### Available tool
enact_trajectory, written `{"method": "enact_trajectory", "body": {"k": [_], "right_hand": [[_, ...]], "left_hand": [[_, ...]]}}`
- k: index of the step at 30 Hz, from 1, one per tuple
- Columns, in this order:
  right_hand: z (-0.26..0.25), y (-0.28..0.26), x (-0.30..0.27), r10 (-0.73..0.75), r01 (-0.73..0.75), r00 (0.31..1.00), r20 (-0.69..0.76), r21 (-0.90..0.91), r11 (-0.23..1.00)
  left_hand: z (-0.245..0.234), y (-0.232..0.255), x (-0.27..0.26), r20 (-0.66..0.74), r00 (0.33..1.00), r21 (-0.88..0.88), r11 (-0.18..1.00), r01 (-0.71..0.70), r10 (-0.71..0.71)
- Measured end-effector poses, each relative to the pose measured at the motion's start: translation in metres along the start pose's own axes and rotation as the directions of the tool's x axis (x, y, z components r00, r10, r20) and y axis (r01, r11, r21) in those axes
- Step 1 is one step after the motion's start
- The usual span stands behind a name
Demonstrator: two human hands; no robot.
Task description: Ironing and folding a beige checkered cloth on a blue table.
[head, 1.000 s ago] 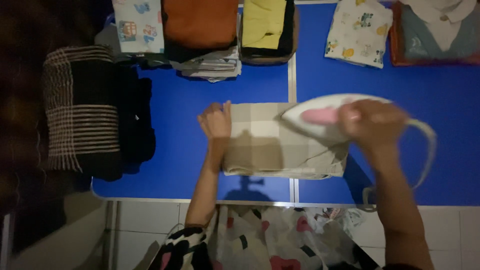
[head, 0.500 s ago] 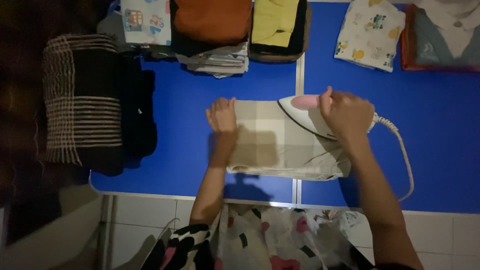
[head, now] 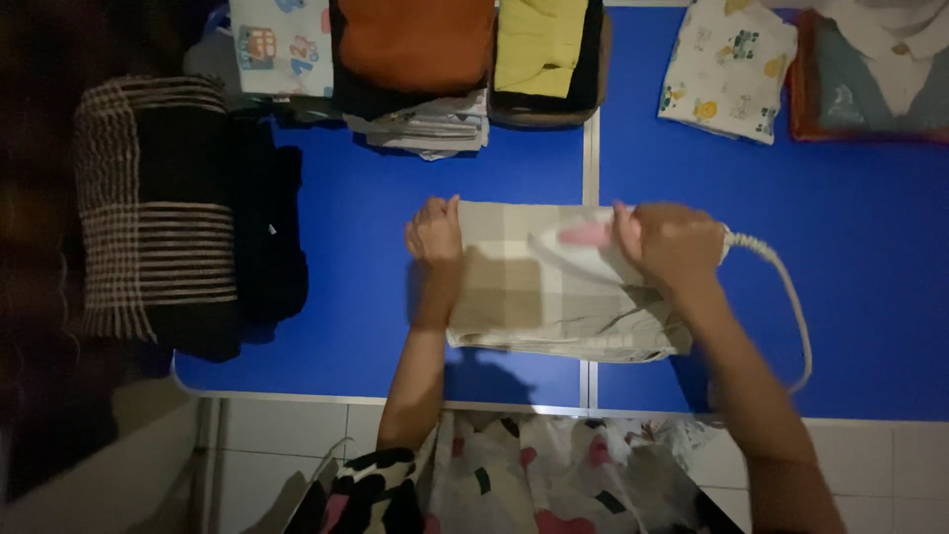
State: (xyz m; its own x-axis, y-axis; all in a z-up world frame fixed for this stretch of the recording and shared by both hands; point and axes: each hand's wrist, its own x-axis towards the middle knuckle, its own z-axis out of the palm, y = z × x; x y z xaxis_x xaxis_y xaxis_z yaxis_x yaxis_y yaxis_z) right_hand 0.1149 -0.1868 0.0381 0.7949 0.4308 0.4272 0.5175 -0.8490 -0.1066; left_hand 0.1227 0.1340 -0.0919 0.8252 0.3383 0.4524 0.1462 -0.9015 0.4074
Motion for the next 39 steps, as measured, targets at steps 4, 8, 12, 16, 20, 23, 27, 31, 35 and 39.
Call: {"method": "enact_trajectory", "body": {"k": [4,8,12,16,20,23,27,31,35,39], "right_hand": [[-0.011,-0.021,0.016,0.159,-0.193,0.978,-0.136,-0.295,0.936],[-0.013,-0.012,0.019,0.191,-0.179,0.977,0.092,-0.122,0.976],[-0.024,-0.009,0.011,-0.332,0.323,0.937,0.112,0.094,0.942],[-0.017,-0.01,0.011,-0.345,0.325,0.936,0.065,0.215,0.921],[-0.006,-0.017,0.022,0.039,-0.039,0.999,-0.022,-0.004,0.999],[-0.004,-0.021,0.029,0.148,-0.17,0.976,-0.158,-0.131,0.977],[-0.013,-0.016,0.029,0.036,-0.04,0.999,-0.039,-0.094,0.995],[-0.025,-0.021,0.027,-0.183,0.185,0.92,0.346,0.027,0.982],[-0.018,-0.026,0.022,-0.362,0.336,0.93,0.067,0.246,0.909],[0.002,-0.034,0.017,-0.162,0.16,0.986,0.036,0.044,0.986]], "left_hand": [[0.006,-0.006,-0.001,0.038,0.998,0.015,0.999,0.041,-0.041],[-0.009,0.001,0.006,0.073,0.997,-0.139,0.99,0.02,-0.01],[0.013,-0.011,0.001,0.029,1.0,-0.067,0.998,0.01,-0.008],[-0.005,-0.001,0.003,0.007,1.0,-0.102,0.994,-0.03,0.03],[0.016,-0.01,-0.001,-0.064,0.998,-0.08,0.997,-0.018,0.013],[0.01,-0.009,0.0,-0.033,0.999,-0.06,0.998,-0.021,0.019],[0.013,-0.009,0.001,-0.041,0.999,-0.055,0.998,0.006,-0.008],[0.006,-0.006,0.003,-0.011,1.0,-0.085,0.996,-0.017,0.016],[0.01,-0.009,0.004,0.015,0.999,-0.123,0.991,0.053,-0.051],[0.005,-0.006,0.004,0.018,0.999,-0.155,0.987,0.046,-0.043]]}}
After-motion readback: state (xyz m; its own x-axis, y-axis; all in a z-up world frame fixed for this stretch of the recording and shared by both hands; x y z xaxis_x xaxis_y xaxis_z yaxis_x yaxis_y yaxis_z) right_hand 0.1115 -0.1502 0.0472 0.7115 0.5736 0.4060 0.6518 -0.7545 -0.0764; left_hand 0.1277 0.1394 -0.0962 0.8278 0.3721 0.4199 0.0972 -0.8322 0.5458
